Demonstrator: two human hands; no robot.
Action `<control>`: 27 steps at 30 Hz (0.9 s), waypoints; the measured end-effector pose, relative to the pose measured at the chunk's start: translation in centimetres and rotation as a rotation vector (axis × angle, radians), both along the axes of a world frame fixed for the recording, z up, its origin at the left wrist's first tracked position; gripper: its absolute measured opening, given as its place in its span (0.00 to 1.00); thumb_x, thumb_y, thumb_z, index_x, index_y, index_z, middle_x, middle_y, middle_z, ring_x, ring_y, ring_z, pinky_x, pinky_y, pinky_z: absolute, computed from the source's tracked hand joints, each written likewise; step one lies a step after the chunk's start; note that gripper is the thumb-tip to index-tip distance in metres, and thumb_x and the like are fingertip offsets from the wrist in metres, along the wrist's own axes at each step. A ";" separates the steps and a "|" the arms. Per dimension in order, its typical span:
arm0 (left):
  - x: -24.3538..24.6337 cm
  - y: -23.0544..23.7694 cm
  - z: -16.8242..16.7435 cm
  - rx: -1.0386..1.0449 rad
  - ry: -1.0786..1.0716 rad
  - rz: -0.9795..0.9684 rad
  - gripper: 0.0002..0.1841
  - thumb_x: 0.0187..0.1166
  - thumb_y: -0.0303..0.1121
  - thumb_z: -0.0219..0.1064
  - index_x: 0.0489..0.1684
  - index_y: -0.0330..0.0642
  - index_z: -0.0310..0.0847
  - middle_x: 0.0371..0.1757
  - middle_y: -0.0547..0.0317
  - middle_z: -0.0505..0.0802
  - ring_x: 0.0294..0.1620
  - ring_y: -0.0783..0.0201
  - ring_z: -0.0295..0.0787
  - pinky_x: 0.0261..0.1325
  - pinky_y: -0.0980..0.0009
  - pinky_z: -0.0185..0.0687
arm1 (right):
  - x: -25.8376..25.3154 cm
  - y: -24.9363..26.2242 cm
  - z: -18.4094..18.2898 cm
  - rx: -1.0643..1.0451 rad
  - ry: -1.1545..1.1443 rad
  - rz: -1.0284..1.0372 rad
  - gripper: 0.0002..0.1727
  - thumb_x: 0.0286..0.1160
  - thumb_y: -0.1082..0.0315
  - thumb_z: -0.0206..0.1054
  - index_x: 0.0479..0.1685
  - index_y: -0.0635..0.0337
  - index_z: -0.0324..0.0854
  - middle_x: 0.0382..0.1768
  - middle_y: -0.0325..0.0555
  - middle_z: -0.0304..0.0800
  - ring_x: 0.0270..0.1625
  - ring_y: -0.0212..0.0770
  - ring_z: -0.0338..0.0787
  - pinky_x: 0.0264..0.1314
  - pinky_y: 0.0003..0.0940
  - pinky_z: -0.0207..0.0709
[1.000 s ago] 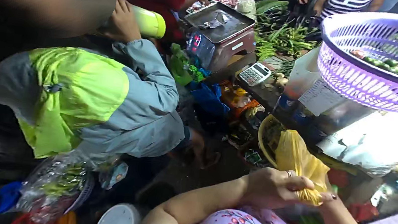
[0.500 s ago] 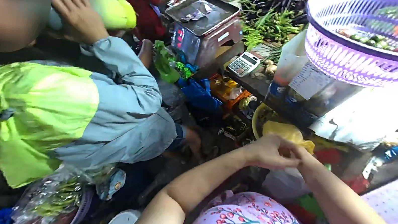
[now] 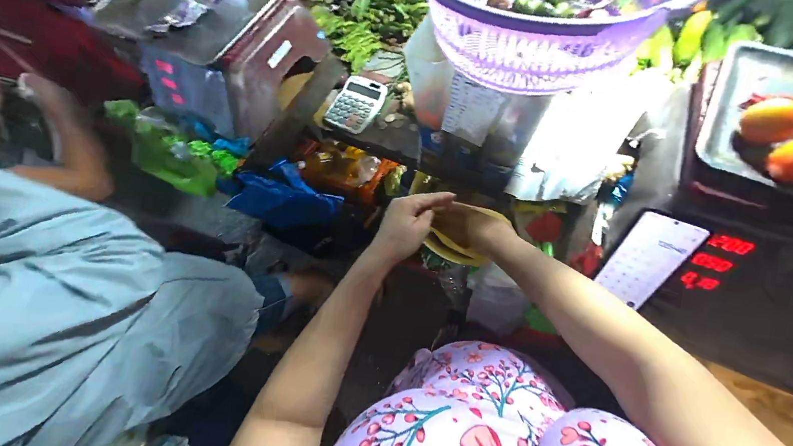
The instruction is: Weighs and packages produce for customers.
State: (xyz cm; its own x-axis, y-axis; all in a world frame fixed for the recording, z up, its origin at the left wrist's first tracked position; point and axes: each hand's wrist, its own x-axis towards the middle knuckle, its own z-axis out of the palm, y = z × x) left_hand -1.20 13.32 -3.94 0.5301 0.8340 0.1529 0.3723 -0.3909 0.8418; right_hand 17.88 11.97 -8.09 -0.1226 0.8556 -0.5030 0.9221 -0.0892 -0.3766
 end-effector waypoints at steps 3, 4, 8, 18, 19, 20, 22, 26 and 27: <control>-0.8 0.2 -1.0 -0.052 0.060 0.060 0.21 0.85 0.23 0.50 0.64 0.45 0.90 0.59 0.59 0.95 0.45 0.69 0.93 0.46 0.65 0.87 | 0.6 -1.8 1.9 -0.061 -0.131 0.085 0.22 0.77 0.67 0.68 0.68 0.68 0.82 0.66 0.69 0.85 0.70 0.72 0.83 0.66 0.77 0.73; -0.9 0.1 -1.0 -0.095 0.089 0.083 0.21 0.84 0.23 0.51 0.64 0.46 0.89 0.60 0.60 0.95 0.45 0.69 0.92 0.48 0.64 0.87 | 0.6 -2.3 3.2 -0.128 -0.174 0.067 0.21 0.79 0.65 0.68 0.64 0.71 0.83 0.65 0.70 0.85 0.69 0.72 0.83 0.65 0.76 0.73; -0.1 -0.2 -1.2 -0.204 0.086 0.143 0.22 0.85 0.23 0.50 0.69 0.48 0.87 0.62 0.62 0.93 0.32 0.74 0.86 0.39 0.70 0.83 | 0.0 -5.1 7.3 -0.290 -0.316 0.077 0.19 0.86 0.66 0.57 0.54 0.77 0.83 0.65 0.70 0.84 0.71 0.67 0.83 0.65 0.68 0.75; 2.0 -2.0 -1.5 -0.093 -0.155 0.117 0.22 0.82 0.22 0.49 0.69 0.36 0.83 0.59 0.56 0.94 0.29 0.80 0.85 0.34 0.80 0.82 | 4.0 -12.7 8.1 0.383 -0.022 0.121 0.18 0.84 0.66 0.63 0.65 0.68 0.83 0.58 0.65 0.88 0.70 0.65 0.83 0.80 0.61 0.66; 2.0 -2.2 -1.4 -0.085 -0.164 0.124 0.22 0.82 0.21 0.49 0.68 0.34 0.83 0.58 0.55 0.94 0.28 0.81 0.84 0.33 0.81 0.81 | 5.0 -13.5 8.6 0.543 -0.010 0.086 0.17 0.82 0.65 0.64 0.64 0.65 0.84 0.55 0.62 0.91 0.66 0.62 0.87 0.77 0.59 0.70; 1.8 -2.5 -1.3 -0.076 -0.171 0.128 0.22 0.81 0.21 0.49 0.68 0.33 0.83 0.57 0.56 0.94 0.28 0.81 0.84 0.33 0.81 0.81 | 6.1 -14.4 9.2 0.707 -0.009 0.031 0.16 0.81 0.64 0.65 0.61 0.61 0.86 0.50 0.57 0.93 0.61 0.58 0.90 0.73 0.57 0.75; 1.4 -2.9 -1.2 -0.071 -0.147 0.129 0.21 0.81 0.22 0.49 0.67 0.33 0.83 0.55 0.57 0.94 0.27 0.82 0.83 0.32 0.82 0.81 | 8.7 -16.2 11.1 0.952 -0.046 -0.110 0.14 0.80 0.63 0.66 0.58 0.56 0.90 0.44 0.49 0.95 0.54 0.51 0.94 0.65 0.51 0.82; 0.9 -3.3 -1.8 -0.096 -0.030 0.164 0.17 0.86 0.28 0.55 0.66 0.35 0.83 0.43 0.62 0.94 0.28 0.81 0.85 0.31 0.82 0.82 | 15.4 -19.8 14.7 1.081 -0.206 -0.469 0.18 0.82 0.58 0.65 0.64 0.53 0.89 0.51 0.49 0.95 0.57 0.53 0.91 0.62 0.55 0.81; 0.9 -3.6 -2.0 -0.105 -0.022 0.185 0.16 0.85 0.29 0.56 0.64 0.35 0.84 0.42 0.62 0.94 0.28 0.81 0.85 0.31 0.82 0.82 | 16.8 -20.2 15.4 1.084 -0.234 -0.543 0.19 0.83 0.59 0.65 0.66 0.55 0.88 0.53 0.51 0.94 0.58 0.56 0.90 0.63 0.57 0.80</control>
State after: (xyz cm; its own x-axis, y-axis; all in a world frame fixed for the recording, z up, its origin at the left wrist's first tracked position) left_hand -0.34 9.77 -5.96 0.3640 0.9288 0.0696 0.4102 -0.2270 0.8833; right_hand 34.72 -8.22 7.28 0.3764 0.7559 0.5356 0.9180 -0.2263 -0.3257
